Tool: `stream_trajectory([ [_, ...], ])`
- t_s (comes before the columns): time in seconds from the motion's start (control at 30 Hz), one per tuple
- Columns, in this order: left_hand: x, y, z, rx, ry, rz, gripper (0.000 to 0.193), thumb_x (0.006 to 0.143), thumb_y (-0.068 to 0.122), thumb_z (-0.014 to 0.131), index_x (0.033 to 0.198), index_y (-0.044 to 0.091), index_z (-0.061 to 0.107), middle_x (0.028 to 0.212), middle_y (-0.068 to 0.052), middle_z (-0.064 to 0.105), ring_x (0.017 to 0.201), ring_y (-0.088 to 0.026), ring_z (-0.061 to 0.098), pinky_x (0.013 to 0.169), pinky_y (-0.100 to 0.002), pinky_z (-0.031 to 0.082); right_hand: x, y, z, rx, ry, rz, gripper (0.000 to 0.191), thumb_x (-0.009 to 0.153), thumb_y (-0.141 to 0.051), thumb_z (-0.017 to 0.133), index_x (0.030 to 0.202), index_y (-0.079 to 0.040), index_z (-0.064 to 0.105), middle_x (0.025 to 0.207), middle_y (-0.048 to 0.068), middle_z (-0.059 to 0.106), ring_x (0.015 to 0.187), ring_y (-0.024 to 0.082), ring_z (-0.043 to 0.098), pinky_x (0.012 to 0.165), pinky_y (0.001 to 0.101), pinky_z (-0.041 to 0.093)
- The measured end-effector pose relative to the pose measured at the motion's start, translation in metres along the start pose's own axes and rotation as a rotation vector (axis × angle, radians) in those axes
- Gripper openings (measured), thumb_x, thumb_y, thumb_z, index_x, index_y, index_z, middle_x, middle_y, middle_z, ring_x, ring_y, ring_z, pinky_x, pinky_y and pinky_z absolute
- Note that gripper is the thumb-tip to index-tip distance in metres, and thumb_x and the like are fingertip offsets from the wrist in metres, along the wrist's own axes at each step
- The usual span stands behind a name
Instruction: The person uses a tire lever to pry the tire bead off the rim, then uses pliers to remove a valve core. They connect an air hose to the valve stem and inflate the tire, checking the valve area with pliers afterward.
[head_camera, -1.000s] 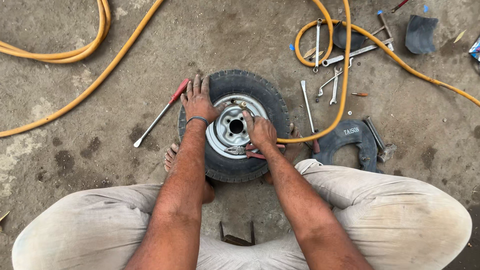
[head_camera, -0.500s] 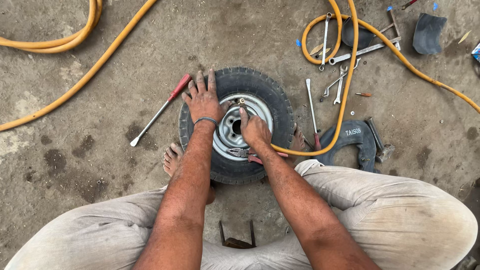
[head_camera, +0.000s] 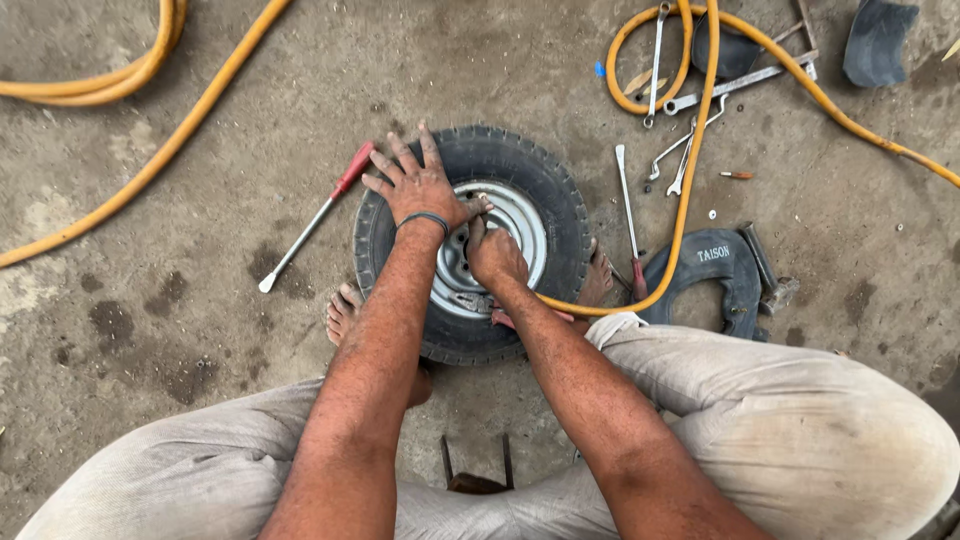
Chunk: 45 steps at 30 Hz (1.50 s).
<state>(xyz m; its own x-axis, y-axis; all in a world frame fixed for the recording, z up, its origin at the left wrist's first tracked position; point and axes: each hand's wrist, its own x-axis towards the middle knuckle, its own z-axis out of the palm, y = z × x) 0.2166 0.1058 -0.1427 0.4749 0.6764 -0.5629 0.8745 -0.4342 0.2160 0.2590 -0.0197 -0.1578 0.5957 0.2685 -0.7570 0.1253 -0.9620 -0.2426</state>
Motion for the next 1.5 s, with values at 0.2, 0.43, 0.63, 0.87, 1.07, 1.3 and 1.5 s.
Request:
stream_trajectory([
  [0.2, 0.0047, 0.0051, -0.0016, 0.015, -0.052, -0.032, 0.153, 0.055, 0.081, 0.084, 0.165, 0.018, -0.003, 0.167, -0.032, 0.003, 0.152, -0.059, 0.003, 0.114, -0.079, 0.006, -0.0016, 0.0029, -0.0023, -0.03, 0.011, -0.034, 0.077, 0.104, -0.061, 0.029, 0.105, 0.0, 0.076, 0.111, 0.025, 0.073, 0.109, 0.04, 0.07, 0.095, 0.0537, 0.052],
  [0.43, 0.0037, 0.0078, -0.0009, 0.012, -0.052, -0.039, 0.153, 0.056, 0.082, 0.085, 0.164, 0.017, -0.003, 0.167, -0.032, 0.003, 0.152, -0.059, 0.003, 0.114, -0.079, 0.005, -0.0003, 0.005, -0.0042, -0.024, -0.042, -0.027, 0.074, 0.105, -0.06, 0.029, 0.099, -0.003, 0.075, 0.101, 0.02, 0.074, 0.1, 0.033, 0.073, 0.088, 0.0535, 0.054],
  [0.63, 0.0024, 0.0105, -0.0034, 0.048, -0.069, -0.057, 0.153, 0.057, 0.08, 0.085, 0.164, 0.016, -0.002, 0.167, -0.03, 0.008, 0.152, -0.056, 0.01, 0.115, -0.078, 0.007, -0.0028, 0.0031, -0.0054, -0.034, -0.053, -0.031, 0.072, 0.106, -0.059, 0.028, 0.093, -0.004, 0.074, 0.091, 0.017, 0.074, 0.09, 0.029, 0.074, 0.081, 0.0532, 0.056],
  [0.87, 0.0018, 0.0092, -0.0029, 0.023, -0.039, -0.042, 0.152, 0.057, 0.081, 0.084, 0.164, 0.015, -0.003, 0.166, -0.03, 0.009, 0.151, -0.057, 0.01, 0.115, -0.077, 0.007, -0.004, 0.0016, -0.0064, -0.025, -0.066, 0.002, 0.073, 0.106, -0.059, 0.028, 0.094, -0.004, 0.074, 0.092, 0.017, 0.074, 0.09, 0.028, 0.074, 0.082, 0.0531, 0.056],
  [1.07, 0.0029, 0.0092, -0.0024, 0.035, -0.047, -0.054, 0.154, 0.056, 0.081, 0.085, 0.165, 0.017, -0.002, 0.167, -0.03, 0.01, 0.151, -0.056, 0.011, 0.115, -0.077, 0.007, -0.0027, 0.0018, -0.006, -0.04, -0.055, -0.017, 0.072, 0.106, -0.059, 0.028, 0.1, -0.003, 0.073, 0.099, 0.019, 0.074, 0.097, 0.031, 0.074, 0.087, 0.0535, 0.055],
  [1.3, 0.0031, 0.0082, -0.0021, 0.026, -0.053, -0.049, 0.154, 0.055, 0.082, 0.085, 0.164, 0.017, -0.003, 0.167, -0.03, 0.009, 0.152, -0.056, 0.009, 0.115, -0.078, 0.006, 0.0023, 0.0054, -0.0023, -0.05, -0.047, -0.026, 0.071, 0.106, -0.058, 0.028, 0.103, -0.003, 0.073, 0.104, 0.02, 0.073, 0.101, 0.032, 0.072, 0.088, 0.054, 0.055],
  [1.5, 0.0026, 0.0084, -0.0025, 0.013, -0.062, -0.051, 0.153, 0.055, 0.083, 0.083, 0.164, 0.018, -0.003, 0.167, -0.03, 0.009, 0.152, -0.056, 0.007, 0.115, -0.079, 0.005, 0.0021, 0.0056, -0.0015, -0.048, -0.07, -0.018, 0.07, 0.107, -0.056, 0.026, 0.099, -0.004, 0.073, 0.095, 0.017, 0.073, 0.092, 0.027, 0.075, 0.08, 0.0529, 0.057],
])
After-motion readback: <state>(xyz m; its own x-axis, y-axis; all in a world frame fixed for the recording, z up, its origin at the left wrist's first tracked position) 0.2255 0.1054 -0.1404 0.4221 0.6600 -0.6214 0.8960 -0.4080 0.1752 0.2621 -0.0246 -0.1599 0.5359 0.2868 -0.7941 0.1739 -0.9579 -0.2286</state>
